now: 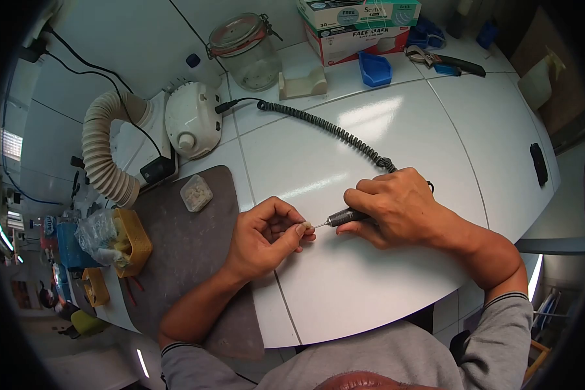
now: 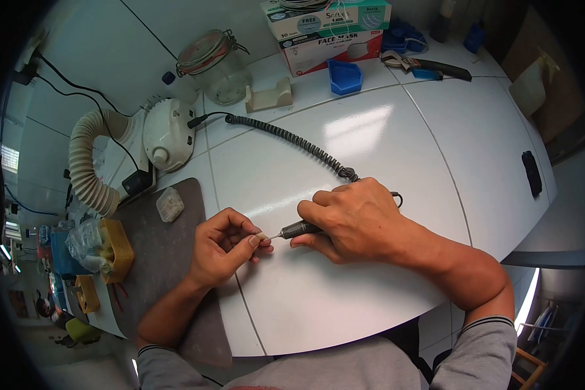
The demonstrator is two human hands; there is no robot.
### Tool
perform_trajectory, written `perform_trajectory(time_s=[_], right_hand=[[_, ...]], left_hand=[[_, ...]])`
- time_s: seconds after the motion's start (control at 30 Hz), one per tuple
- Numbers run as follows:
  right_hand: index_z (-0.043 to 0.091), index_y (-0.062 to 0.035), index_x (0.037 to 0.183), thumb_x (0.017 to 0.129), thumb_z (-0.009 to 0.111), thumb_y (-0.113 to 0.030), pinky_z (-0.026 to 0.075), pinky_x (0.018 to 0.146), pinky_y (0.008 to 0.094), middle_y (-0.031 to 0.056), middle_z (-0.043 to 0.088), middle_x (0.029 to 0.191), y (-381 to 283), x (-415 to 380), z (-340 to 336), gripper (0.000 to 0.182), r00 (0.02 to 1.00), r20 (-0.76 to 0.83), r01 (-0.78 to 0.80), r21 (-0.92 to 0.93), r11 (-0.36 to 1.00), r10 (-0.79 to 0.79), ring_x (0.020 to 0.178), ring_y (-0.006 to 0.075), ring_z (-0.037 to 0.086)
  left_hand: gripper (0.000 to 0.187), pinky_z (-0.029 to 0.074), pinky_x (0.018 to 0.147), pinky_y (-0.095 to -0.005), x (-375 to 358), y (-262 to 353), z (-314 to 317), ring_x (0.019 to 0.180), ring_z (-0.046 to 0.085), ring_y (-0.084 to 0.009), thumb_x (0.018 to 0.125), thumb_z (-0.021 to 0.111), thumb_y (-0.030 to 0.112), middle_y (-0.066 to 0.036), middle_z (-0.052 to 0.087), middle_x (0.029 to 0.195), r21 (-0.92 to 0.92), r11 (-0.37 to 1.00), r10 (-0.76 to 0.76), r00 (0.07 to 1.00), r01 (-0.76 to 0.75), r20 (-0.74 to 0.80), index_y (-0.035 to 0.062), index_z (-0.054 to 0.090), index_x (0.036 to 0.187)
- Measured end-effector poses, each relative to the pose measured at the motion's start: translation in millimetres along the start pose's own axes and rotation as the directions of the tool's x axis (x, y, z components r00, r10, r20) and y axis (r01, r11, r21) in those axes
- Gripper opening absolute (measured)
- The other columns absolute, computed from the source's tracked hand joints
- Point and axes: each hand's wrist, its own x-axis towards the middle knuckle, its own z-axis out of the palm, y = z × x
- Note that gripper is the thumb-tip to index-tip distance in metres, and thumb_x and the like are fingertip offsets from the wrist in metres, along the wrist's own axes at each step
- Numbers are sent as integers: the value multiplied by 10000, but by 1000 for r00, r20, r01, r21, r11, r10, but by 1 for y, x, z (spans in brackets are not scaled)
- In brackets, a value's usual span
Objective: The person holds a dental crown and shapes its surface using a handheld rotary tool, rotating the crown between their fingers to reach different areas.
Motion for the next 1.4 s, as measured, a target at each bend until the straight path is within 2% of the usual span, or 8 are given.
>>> perform_trajectory(time_s=[0.43,1.4], right_hand=[[718,-100,951,1024,718,-597,516,504,391,41,712,733,-2,-1,4,502,999,-3,-40,3,999,40,600,238,720],[719,-105,955,1021,725,-589,526,515,388,44,717,745,-3,-1,1,489,999,15,-46,6,999,46,637,238,742]], left_hand=[[88,662,724,-283,-1,0,1,962,830,-241,1063,685,8,-170,799,1018,27,999,-20,1000,20,-9,-33,625,1113],[84,661,715,-281,0,1,2,942,828,-224,1058,691,2,-166,797,1004,50,999,-6,1000,6,6,-33,626,1098]])
